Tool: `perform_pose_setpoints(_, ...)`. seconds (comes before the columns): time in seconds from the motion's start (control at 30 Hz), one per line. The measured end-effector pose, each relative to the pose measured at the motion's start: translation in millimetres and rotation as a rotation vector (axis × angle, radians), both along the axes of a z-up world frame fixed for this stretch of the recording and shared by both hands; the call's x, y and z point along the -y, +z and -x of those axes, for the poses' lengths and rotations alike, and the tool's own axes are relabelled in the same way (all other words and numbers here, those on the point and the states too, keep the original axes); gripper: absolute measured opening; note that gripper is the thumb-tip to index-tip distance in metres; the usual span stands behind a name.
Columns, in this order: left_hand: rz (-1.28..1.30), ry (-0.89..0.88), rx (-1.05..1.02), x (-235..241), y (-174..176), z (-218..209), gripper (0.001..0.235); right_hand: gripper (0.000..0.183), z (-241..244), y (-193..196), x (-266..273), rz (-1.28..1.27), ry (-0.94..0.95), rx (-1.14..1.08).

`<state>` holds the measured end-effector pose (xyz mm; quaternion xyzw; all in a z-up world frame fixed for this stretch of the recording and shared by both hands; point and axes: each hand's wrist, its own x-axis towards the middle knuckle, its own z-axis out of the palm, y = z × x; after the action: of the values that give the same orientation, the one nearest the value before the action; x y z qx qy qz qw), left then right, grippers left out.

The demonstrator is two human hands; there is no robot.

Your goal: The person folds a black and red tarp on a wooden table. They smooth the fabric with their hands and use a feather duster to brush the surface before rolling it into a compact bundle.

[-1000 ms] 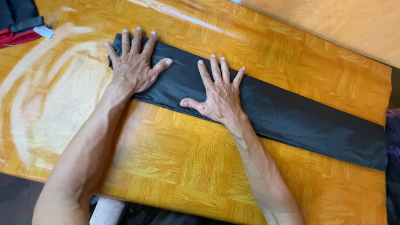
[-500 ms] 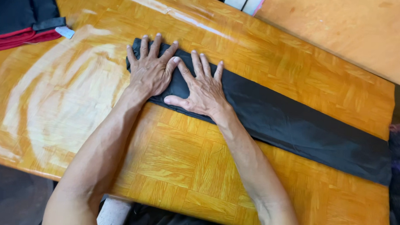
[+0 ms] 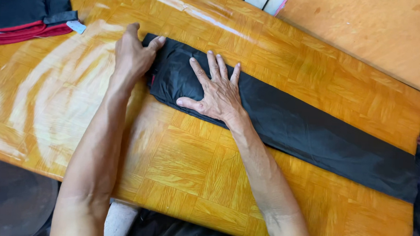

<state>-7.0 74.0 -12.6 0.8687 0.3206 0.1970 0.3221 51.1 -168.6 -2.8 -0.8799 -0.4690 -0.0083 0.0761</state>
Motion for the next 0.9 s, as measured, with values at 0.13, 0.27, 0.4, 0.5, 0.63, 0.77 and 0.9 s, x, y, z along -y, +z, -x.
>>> perform_pose_setpoints(0.13,0.575,0.047,0.138,-0.3,-0.1,-2.0,0.063,0.108,-0.3,0.3,-0.3,0.008,0.002,0.002)
perform_pose_setpoints(0.27,0.256,0.02,0.1,-2.3,2.5,7.1,0.074,0.109,0.5,0.0,-0.6,-0.003,-0.005,0.015)
perform_pose_setpoints(0.4,-0.218,-0.038,0.111,-2.5,24.7,23.2,0.062,0.109,0.2,-1.9,0.4,-0.003,-0.005,0.017)
perform_pose_setpoints(0.5,0.119,-0.161,-0.393,15.7,75.5,48.7,0.02,0.109,1.4,5.1,1.1,-0.007,-0.003,0.015)
perform_pose_setpoints(0.63,0.515,-0.479,-0.376,1.1,41.8,62.6,0.039,0.112,4.2,12.8,2.1,0.003,-0.014,-0.132)
perform_pose_setpoints(0.77,0.747,-0.609,-0.295,-8.1,39.4,67.3,0.033,0.111,4.6,12.9,2.0,-0.001,-0.015,-0.13)
perform_pose_setpoints(0.9,0.827,-0.657,-0.265,-13.6,31.8,66.2,0.039,0.111,3.8,12.6,2.0,0.001,-0.013,-0.131)
